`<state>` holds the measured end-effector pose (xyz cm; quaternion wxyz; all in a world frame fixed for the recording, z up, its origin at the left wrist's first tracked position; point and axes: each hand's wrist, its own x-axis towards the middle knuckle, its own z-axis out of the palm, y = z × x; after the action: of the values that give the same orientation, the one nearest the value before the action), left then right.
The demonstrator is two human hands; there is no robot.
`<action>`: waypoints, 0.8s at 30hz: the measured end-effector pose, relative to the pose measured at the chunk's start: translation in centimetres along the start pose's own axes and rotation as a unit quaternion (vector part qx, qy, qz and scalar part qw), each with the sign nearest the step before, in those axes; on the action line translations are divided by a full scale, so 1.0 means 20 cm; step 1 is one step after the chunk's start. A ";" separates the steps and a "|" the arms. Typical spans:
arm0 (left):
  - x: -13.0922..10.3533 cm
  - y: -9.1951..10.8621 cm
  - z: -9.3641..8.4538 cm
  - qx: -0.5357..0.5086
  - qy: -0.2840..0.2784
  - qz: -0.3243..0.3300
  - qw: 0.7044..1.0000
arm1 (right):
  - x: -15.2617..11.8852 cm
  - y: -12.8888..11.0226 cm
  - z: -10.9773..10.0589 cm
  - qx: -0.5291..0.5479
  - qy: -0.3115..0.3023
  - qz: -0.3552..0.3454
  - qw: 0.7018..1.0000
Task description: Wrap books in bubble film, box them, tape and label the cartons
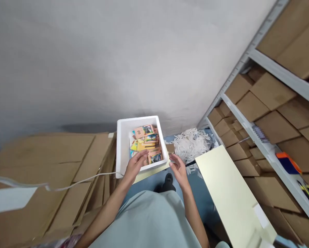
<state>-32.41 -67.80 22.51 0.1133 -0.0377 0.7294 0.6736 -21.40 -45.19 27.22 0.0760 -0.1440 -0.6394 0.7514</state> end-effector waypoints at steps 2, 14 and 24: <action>0.07 -0.04 -0.03 0.043 0.053 0.001 0.998 | 0.17 0.05 0.11 -0.056 -0.058 -0.009 0.997; 0.15 -0.15 0.12 0.416 0.108 -0.099 0.898 | 0.63 0.41 0.39 -0.517 -0.353 -0.145 0.766; 0.24 -0.24 0.09 0.295 0.172 -0.198 0.919 | 0.63 0.45 0.37 -0.534 -0.359 -0.149 0.751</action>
<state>-35.84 -65.97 16.78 0.1232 -0.2609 0.8809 0.3751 -34.97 -50.03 17.85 -0.1373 0.2161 -0.9301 0.2634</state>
